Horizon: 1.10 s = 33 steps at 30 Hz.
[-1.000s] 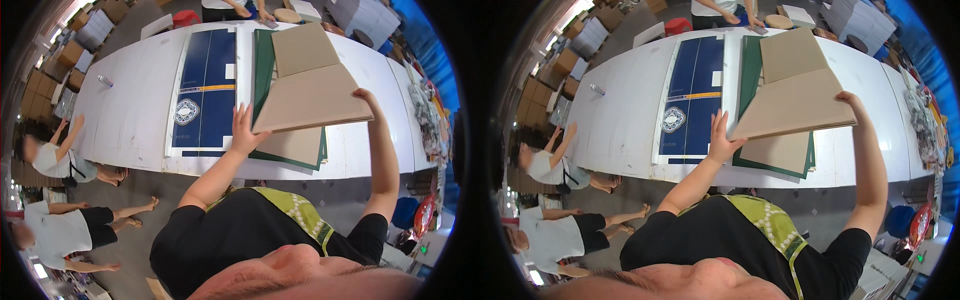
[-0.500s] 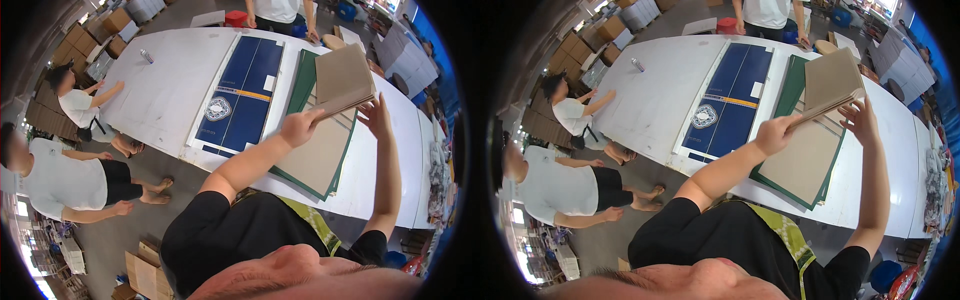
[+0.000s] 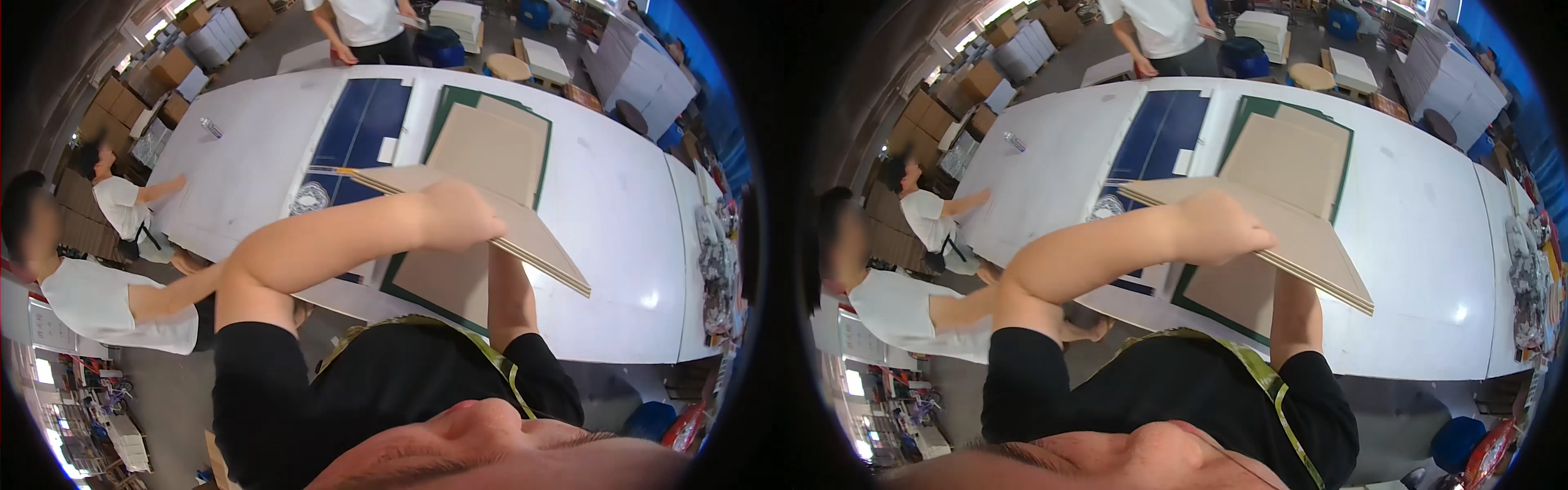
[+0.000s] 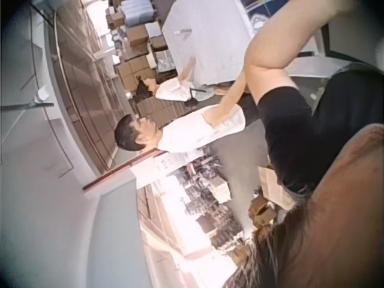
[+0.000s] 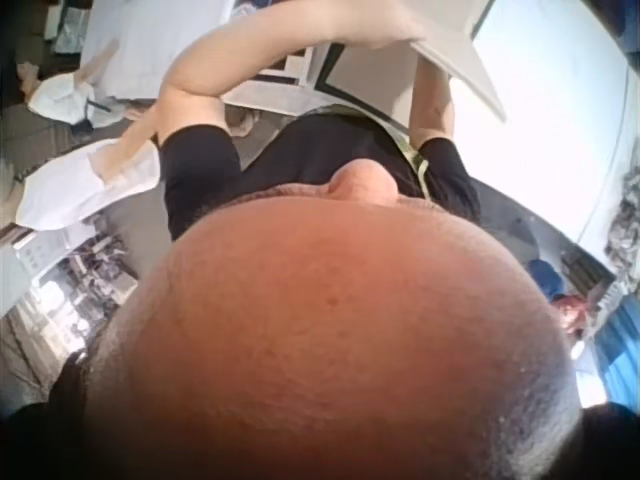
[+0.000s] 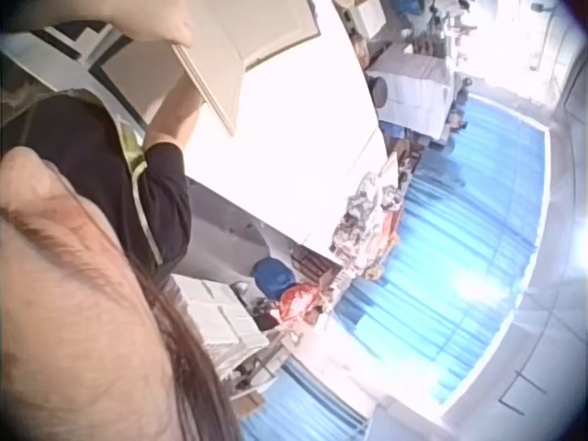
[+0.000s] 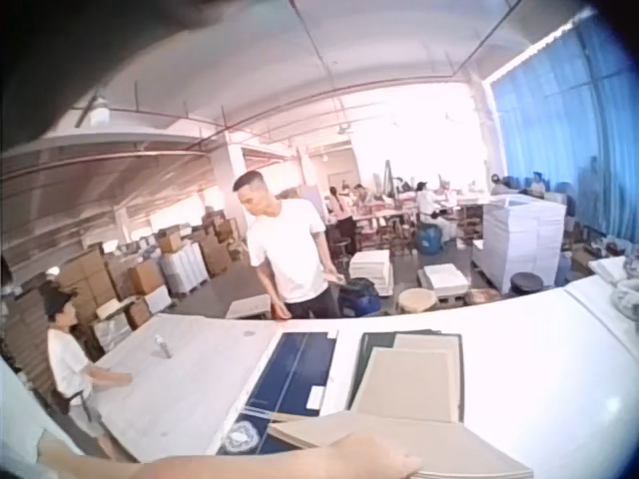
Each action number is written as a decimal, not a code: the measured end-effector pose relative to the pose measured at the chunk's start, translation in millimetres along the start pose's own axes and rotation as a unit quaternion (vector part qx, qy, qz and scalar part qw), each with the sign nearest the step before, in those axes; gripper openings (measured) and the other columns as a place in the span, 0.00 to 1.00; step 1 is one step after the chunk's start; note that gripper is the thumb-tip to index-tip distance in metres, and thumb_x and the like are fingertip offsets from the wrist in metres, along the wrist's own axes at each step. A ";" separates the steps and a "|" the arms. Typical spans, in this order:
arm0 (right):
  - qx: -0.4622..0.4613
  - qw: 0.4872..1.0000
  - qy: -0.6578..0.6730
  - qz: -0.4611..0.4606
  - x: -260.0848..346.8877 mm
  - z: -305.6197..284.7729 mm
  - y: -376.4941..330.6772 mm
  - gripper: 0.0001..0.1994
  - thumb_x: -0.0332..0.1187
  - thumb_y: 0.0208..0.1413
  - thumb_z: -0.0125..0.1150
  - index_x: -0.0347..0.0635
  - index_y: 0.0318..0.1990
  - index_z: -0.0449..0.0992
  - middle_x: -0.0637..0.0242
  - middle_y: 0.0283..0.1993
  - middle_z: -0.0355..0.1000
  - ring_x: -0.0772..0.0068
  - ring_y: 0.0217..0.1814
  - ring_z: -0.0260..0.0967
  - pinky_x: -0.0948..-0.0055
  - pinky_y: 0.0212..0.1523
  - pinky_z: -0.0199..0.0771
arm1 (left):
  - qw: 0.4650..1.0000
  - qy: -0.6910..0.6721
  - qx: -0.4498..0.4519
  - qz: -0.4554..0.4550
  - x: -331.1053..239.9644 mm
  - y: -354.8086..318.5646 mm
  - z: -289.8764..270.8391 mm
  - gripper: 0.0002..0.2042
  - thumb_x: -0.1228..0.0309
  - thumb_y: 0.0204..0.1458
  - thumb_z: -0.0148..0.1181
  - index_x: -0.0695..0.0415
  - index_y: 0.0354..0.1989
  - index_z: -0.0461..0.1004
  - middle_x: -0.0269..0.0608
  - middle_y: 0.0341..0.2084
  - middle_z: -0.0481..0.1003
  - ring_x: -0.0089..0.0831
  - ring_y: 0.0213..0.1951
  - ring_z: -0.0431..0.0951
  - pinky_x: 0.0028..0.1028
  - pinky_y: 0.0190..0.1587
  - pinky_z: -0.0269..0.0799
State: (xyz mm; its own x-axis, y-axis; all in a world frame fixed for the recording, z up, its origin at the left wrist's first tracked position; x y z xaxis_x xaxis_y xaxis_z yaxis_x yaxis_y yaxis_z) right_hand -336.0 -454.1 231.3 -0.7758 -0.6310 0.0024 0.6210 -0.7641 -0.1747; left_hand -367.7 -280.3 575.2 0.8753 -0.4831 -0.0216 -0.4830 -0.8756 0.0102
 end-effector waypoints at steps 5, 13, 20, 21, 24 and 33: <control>0.001 0.999 0.003 -0.039 100.0 13.4 7.8 0.32 0.64 0.56 0.31 0.60 0.62 0.56 0.61 0.63 0.56 0.60 0.63 0.55 0.47 0.59 0.54 | 0.994 0.040 -0.087 -0.046 -43.7 68.7 -100.9 0.10 0.71 0.45 0.53 0.50 0.37 0.74 0.39 0.21 0.75 0.40 0.25 0.76 0.35 0.28 0.72; -0.203 0.951 -0.044 0.227 104.4 -74.1 -62.2 0.51 0.77 0.40 0.39 0.60 0.68 0.34 0.48 0.69 0.39 0.42 0.71 0.34 0.38 0.64 0.36 | 0.967 0.038 -0.126 -0.218 -89.6 157.1 -212.0 0.13 0.69 0.46 0.60 0.55 0.41 0.72 0.40 0.26 0.76 0.33 0.28 0.77 0.31 0.33 0.73; 0.147 0.973 0.077 0.163 170.2 80.3 -61.8 0.49 0.73 0.41 0.46 0.48 0.64 0.48 0.56 0.65 0.52 0.48 0.65 0.52 0.44 0.61 0.50 | 0.964 -0.039 -0.155 -0.211 -90.9 156.6 -191.1 0.15 0.69 0.46 0.61 0.56 0.43 0.72 0.40 0.29 0.75 0.32 0.31 0.77 0.31 0.35 0.73; 0.198 0.961 0.073 0.181 180.4 96.9 -57.9 0.47 0.72 0.42 0.46 0.50 0.64 0.48 0.57 0.65 0.52 0.47 0.64 0.52 0.44 0.60 0.51 | 0.963 -0.046 -0.162 -0.209 -92.8 155.5 -189.9 0.15 0.69 0.46 0.62 0.56 0.43 0.71 0.40 0.29 0.75 0.32 0.31 0.77 0.31 0.36 0.73; 0.018 0.989 0.026 0.147 170.4 58.9 -65.1 0.42 0.68 0.46 0.47 0.56 0.65 0.47 0.61 0.64 0.53 0.43 0.63 0.53 0.43 0.61 0.50 | 0.958 -0.064 -0.183 -0.210 -94.5 146.2 -190.2 0.16 0.69 0.46 0.62 0.57 0.44 0.71 0.40 0.31 0.75 0.32 0.32 0.77 0.30 0.37 0.73; 0.147 0.974 0.088 0.151 123.6 78.6 -3.6 0.20 0.50 0.51 0.52 0.48 0.47 0.69 0.69 0.45 0.69 0.63 0.49 0.67 0.61 0.51 0.66 | 0.949 -0.121 -0.228 -0.181 -110.4 128.4 -219.9 0.19 0.69 0.45 0.63 0.59 0.47 0.70 0.40 0.35 0.75 0.30 0.36 0.76 0.30 0.40 0.72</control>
State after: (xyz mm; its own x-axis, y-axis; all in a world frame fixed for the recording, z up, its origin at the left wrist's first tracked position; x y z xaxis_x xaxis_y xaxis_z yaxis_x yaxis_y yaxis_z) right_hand -425.3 -539.9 309.6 -0.5444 -0.8195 -0.1793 0.8086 -0.5695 0.1480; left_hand -521.0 -339.6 798.8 0.9244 -0.1845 -0.3339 -0.0432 -0.9204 0.3887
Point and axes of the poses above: each hand's wrist, its own y-axis towards the middle knuckle, its own z-axis out of the palm, x = y × z, the point moved 8 cm from there along y, towards the middle knuckle
